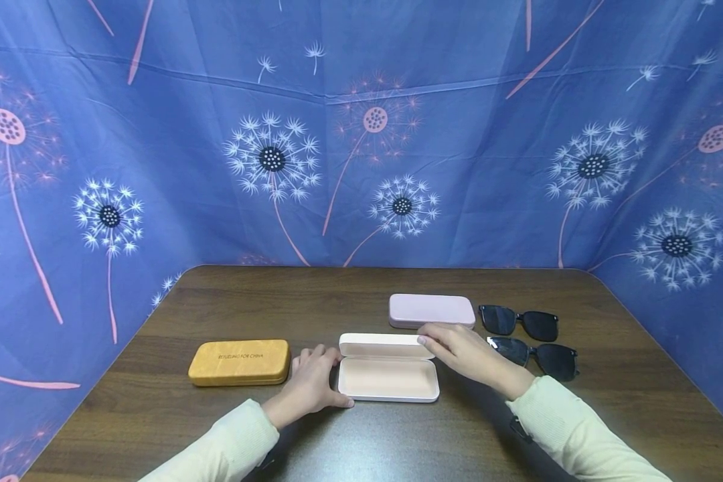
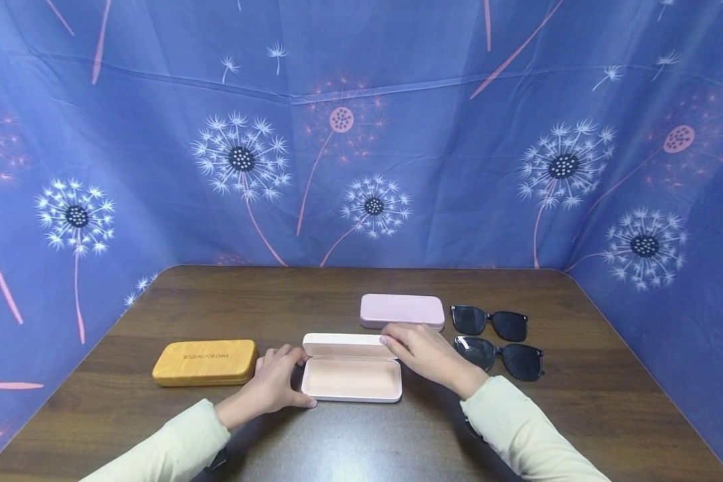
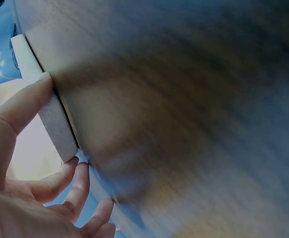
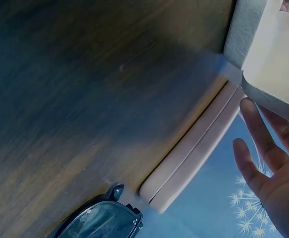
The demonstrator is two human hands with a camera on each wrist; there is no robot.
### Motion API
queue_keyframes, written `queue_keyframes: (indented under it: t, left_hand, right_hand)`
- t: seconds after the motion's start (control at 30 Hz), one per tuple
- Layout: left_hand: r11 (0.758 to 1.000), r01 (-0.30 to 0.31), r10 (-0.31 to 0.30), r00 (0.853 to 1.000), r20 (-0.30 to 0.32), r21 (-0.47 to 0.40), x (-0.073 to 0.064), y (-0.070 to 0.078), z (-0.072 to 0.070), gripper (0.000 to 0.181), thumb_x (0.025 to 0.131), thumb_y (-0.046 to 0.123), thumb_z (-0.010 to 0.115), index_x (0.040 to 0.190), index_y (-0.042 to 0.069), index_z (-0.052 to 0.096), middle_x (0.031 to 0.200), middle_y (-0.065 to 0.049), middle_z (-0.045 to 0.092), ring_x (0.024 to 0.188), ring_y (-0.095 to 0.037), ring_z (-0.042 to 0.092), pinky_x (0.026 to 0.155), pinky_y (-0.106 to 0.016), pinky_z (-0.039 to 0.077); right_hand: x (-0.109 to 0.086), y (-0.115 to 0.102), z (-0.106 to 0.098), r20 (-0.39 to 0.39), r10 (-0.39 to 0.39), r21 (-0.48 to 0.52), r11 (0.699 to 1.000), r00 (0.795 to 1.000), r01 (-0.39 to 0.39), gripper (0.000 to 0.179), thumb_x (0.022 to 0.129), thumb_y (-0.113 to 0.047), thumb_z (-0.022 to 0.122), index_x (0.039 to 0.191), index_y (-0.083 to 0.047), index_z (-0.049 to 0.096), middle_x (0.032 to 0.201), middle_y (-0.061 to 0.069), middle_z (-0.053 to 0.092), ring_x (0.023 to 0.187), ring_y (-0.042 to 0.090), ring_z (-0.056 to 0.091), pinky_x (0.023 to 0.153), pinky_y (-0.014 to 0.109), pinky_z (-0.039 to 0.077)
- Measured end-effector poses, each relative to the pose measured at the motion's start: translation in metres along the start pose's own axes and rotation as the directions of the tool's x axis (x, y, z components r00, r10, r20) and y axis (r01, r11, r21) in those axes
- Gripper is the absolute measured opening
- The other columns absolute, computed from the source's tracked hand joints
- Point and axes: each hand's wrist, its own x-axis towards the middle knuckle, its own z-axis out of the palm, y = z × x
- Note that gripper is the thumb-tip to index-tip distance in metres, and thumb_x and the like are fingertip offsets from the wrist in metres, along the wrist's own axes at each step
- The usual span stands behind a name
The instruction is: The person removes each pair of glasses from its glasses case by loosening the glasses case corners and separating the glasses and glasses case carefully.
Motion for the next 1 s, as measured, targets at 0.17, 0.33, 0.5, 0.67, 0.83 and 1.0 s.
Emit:
queue_keyframes:
  t: [0.17,0.33,0.5,0.67,0.83,1.0]
  left_hand:
    - [1.000,-0.008,0.008,1.000,-0.017,-0.008,-0.0014,0.0001,-0.0005,0.062,0.049,0.033,0.088,0.096,0.008,0.057,0.090,-0.007,0.053,0.092,-0.032,0.046,0.080,-0.044,0.033]
    - [1.000,-0.006,0.005,1.000,-0.026,-0.009,-0.0019,0.0011,-0.0011,0.060,0.049,0.032,0.088,0.095,0.009,0.057,0.089,-0.006,0.053,0.091,-0.031,0.046,0.080,-0.043,0.033]
    - [1.000,0.003,-0.004,1.000,-0.009,-0.008,-0.0002,0.0003,0.0000,0.062,0.049,0.034,0.088,0.097,0.008,0.057,0.091,-0.007,0.054,0.093,-0.032,0.046,0.082,-0.045,0.033]
    - [1.000,0.012,-0.012,1.000,0.003,-0.001,0.0008,0.0007,0.0005,0.065,0.048,0.037,0.088,0.098,0.010,0.057,0.093,-0.006,0.054,0.094,-0.031,0.046,0.082,-0.045,0.033]
    - [1.000,0.012,-0.012,1.000,0.002,-0.003,0.0012,0.0006,0.0009,0.064,0.048,0.037,0.087,0.097,0.010,0.057,0.092,-0.006,0.053,0.092,-0.030,0.045,0.082,-0.045,0.033]
    - [1.000,0.009,-0.009,1.000,-0.001,-0.005,0.0011,-0.0001,0.0019,0.063,0.048,0.036,0.087,0.096,0.010,0.057,0.093,-0.006,0.054,0.092,-0.031,0.045,0.082,-0.044,0.033]
  right_hand:
    - [0.0003,0.0029,0.0007,0.065,0.037,0.089,0.995,0.997,-0.043,0.025,0.096,-0.038,0.041,0.100,-0.022,0.060,0.077,-0.012,0.057,0.069,0.001,0.049,0.063,0.022,0.043]
    - [0.0008,0.0054,-0.0004,0.160,0.073,0.172,0.980,0.984,-0.101,0.030,0.096,-0.040,0.038,0.107,-0.019,0.056,0.087,-0.010,0.060,0.077,0.004,0.054,0.069,0.026,0.047]
    - [0.0015,0.0058,-0.0039,0.236,0.085,0.224,0.965,0.968,-0.140,0.030,0.097,-0.039,0.036,0.111,-0.018,0.052,0.092,-0.006,0.061,0.084,0.011,0.057,0.073,0.030,0.047]
    - [0.0022,0.0060,-0.0064,0.309,0.102,0.284,0.939,0.946,-0.194,0.030,0.098,-0.039,0.033,0.113,-0.018,0.048,0.098,-0.001,0.059,0.091,0.015,0.056,0.078,0.037,0.046]
    - [0.0025,0.0062,-0.0071,0.342,0.111,0.319,0.920,0.933,-0.227,0.032,0.098,-0.039,0.032,0.116,-0.017,0.047,0.105,0.002,0.058,0.099,0.019,0.055,0.083,0.042,0.044]
    - [0.0029,0.0075,-0.0076,0.339,0.067,0.337,0.923,0.938,-0.188,0.039,0.099,-0.035,0.031,0.125,-0.013,0.050,0.119,0.006,0.059,0.115,0.027,0.052,0.096,0.049,0.039]
